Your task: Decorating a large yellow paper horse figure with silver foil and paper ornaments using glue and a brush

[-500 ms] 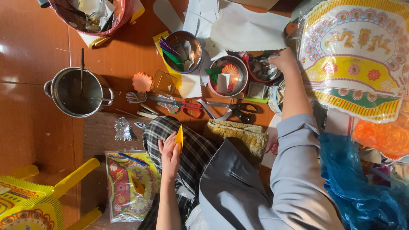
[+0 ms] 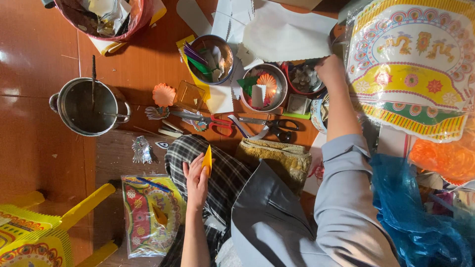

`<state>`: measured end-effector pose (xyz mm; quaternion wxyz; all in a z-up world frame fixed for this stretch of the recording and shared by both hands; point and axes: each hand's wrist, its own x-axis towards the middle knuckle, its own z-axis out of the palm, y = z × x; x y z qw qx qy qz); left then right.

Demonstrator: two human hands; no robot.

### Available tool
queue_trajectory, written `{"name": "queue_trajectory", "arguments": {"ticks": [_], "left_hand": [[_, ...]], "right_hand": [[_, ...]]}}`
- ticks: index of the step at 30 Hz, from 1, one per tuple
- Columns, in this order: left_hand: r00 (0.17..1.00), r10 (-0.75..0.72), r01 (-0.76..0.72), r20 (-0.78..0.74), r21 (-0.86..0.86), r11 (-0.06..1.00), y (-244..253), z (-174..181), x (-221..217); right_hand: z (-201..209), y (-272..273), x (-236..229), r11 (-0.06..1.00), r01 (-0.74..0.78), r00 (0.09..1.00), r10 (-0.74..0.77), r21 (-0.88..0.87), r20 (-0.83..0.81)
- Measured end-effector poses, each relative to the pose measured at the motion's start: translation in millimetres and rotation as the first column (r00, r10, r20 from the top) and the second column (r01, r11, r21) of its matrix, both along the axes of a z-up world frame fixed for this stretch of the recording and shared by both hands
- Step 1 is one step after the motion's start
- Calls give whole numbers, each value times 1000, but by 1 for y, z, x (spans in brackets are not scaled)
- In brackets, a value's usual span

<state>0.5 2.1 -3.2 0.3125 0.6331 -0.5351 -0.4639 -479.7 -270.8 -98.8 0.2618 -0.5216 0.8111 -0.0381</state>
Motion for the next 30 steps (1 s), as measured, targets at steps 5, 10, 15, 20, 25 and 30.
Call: {"name": "queue_trajectory", "arguments": {"ticks": [5,10,15,20,25,30], "left_hand": [[1000,8,-8,-6,8,1000,-2,4,-2],[1000,-1,1,0,-2,1000,-2,6,-2],[1000,0,0,-3,0,1000,-6,14,-5],[1000,5,-5,-6,-6,1000,-6,10,-4],[1000,3,-3,-7,-4,1000,-5,8,-4],[1000,0,0,-6,-14,1000,-3,3,-2]], "right_hand": [[-30,11,8,989,-145,984,146,19,-102],[13,24,40,977,-204,973,194,70,126],[34,21,48,984,-149,983,137,102,120],[52,-5,54,698,426,896,-415,576,-159],[31,15,24,980,-201,977,201,16,-74],[-30,2,2,985,-72,989,91,158,-115]]}}
